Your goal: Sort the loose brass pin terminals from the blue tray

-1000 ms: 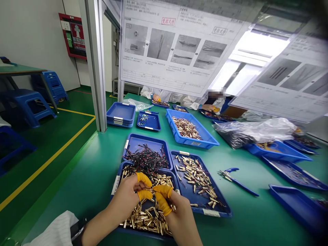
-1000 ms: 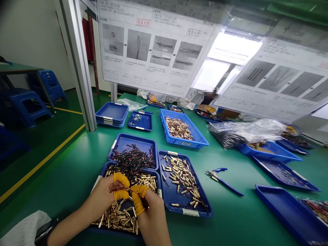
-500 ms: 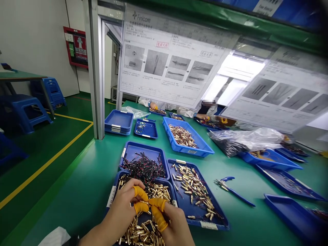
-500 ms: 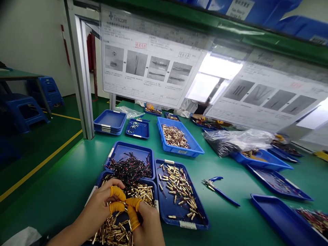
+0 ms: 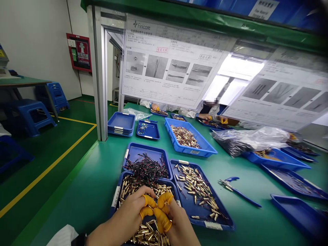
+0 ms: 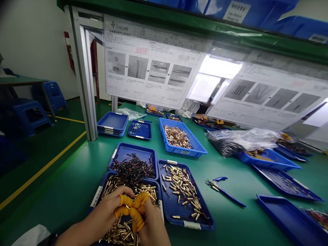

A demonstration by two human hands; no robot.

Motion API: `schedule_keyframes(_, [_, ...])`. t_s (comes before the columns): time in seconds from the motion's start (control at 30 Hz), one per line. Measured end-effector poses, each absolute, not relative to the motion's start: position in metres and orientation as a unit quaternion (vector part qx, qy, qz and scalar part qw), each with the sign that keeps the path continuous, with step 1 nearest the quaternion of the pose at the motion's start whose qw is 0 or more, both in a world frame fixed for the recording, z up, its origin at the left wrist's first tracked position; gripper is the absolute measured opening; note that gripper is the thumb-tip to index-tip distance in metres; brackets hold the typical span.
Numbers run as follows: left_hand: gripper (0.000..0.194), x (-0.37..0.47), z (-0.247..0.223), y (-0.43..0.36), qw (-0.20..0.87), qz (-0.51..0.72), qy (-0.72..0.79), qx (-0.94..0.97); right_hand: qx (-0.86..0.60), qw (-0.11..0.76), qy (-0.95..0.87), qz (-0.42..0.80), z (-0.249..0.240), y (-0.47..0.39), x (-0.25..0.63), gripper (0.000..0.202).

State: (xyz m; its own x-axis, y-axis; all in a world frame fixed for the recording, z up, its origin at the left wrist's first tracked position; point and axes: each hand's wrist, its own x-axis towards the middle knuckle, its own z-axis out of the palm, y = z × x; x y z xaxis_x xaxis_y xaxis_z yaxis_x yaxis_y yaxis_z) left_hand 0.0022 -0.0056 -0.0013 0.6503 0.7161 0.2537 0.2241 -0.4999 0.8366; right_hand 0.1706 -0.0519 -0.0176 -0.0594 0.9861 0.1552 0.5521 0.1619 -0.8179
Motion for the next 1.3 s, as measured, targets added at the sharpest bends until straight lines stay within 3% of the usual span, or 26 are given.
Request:
schedule_keyframes(0.23, [0.025, 0.006, -0.005, 0.000, 0.324, 0.264, 0.365, 0.832, -0.578, 0.368, -0.662, 0.303, -0.006, -0.050, 0.166, 0.008])
schedule_keyframes(0.4, [0.021, 0.006, -0.004, 0.000, 0.348, 0.295, 0.379, 0.805, -0.591, 0.363, -0.657, 0.296, 0.003, -0.046, 0.170, 0.004])
schedule_keyframes(0.63, [0.031, 0.005, 0.001, -0.005, 0.356, 0.267, 0.353, 0.823, -0.539, 0.395, -0.563, 0.487, 0.005, -0.047, 0.156, 0.009])
schedule_keyframes(0.73, [0.028, 0.005, 0.006, -0.008, 0.395, 0.285, 0.305, 0.819, -0.506, 0.402, -0.487, 0.588, 0.009, -0.045, 0.152, 0.024])
schedule_keyframes(0.87, [0.018, 0.006, 0.009, -0.008, 0.422, 0.284, 0.309, 0.804, -0.486, 0.434, -0.454, 0.608, 0.010, -0.044, 0.153, 0.032])
schedule_keyframes(0.97, [0.015, 0.004, 0.002, -0.004, 0.425, 0.267, 0.389, 0.773, -0.492, 0.493, -0.442, 0.565, 0.008, -0.042, 0.168, 0.035])
schedule_keyframes(1.1, [0.027, 0.002, -0.012, 0.003, 0.373, 0.212, 0.459, 0.778, -0.637, 0.564, -0.428, 0.306, 0.005, -0.036, 0.202, 0.038])
schedule_keyframes(1.17, [0.031, 0.001, -0.018, 0.004, 0.336, 0.185, 0.461, 0.800, -0.679, 0.546, -0.446, 0.203, 0.001, -0.034, 0.209, 0.036])
schedule_keyframes(1.3, [0.035, 0.003, -0.022, 0.004, 0.287, 0.190, 0.455, 0.821, -0.656, 0.452, -0.567, 0.210, -0.010, -0.036, 0.191, 0.020])
